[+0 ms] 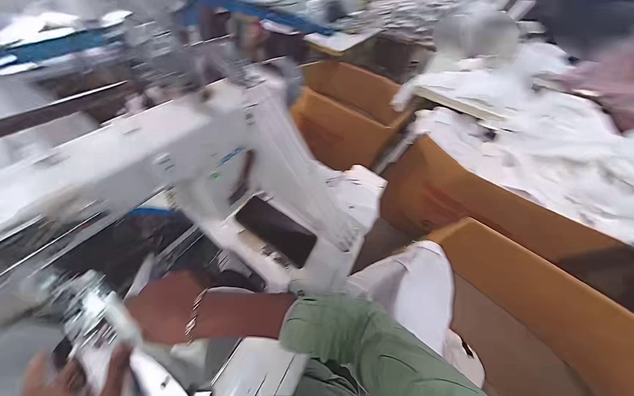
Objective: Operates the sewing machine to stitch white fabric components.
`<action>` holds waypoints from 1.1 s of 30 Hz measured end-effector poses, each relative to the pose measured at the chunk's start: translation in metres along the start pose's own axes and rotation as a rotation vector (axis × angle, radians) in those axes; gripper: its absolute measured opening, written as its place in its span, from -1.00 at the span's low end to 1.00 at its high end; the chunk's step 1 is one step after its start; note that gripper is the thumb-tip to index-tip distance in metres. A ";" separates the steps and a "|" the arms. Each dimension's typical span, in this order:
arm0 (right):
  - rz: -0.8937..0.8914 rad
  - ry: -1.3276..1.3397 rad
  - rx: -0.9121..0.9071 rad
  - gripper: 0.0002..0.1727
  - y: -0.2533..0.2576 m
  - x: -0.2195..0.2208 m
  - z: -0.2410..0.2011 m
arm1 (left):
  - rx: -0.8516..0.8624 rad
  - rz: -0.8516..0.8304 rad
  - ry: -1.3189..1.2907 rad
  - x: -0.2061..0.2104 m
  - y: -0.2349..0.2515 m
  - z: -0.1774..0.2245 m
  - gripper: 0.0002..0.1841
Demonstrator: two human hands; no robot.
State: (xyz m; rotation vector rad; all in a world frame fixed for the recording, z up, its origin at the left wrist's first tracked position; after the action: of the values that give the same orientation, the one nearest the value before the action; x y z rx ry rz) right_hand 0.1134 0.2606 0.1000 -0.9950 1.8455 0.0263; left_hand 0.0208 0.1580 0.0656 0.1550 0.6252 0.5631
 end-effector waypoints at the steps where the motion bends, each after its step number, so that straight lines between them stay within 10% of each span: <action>1: -0.005 -0.038 0.014 -0.61 0.000 0.002 -0.008 | 0.078 0.088 0.025 -0.003 -0.004 -0.012 -0.31; 4: 0.061 -0.116 -0.049 -0.68 0.001 0.022 -0.010 | 0.026 0.150 0.057 -0.007 -0.011 -0.033 -0.62; 12: 0.534 -0.128 -0.392 -0.75 -0.003 0.016 0.000 | 0.002 0.010 0.098 0.000 -0.008 -0.030 -0.44; 21: 0.368 -0.075 -0.588 -0.83 0.009 0.025 0.005 | -0.166 -0.152 0.150 -0.003 0.015 -0.040 -0.29; 33: 0.265 -0.084 -0.625 -0.85 -0.002 0.027 0.002 | 0.159 0.076 0.188 -0.006 0.000 -0.028 -0.58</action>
State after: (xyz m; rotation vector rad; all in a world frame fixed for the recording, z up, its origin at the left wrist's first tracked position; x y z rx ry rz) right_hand 0.1117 0.2435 0.0787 -1.1281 1.9160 0.8340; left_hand 0.0004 0.1543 0.0460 0.2789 0.8502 0.6051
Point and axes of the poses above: each hand's wrist, its own y-axis towards the middle knuckle, its own x-axis out of the palm, z = x × y, the point moved 6 cm from there along y, towards the middle knuckle, and after that the axes turned 11 degrees about x, right-handed, at the moved point
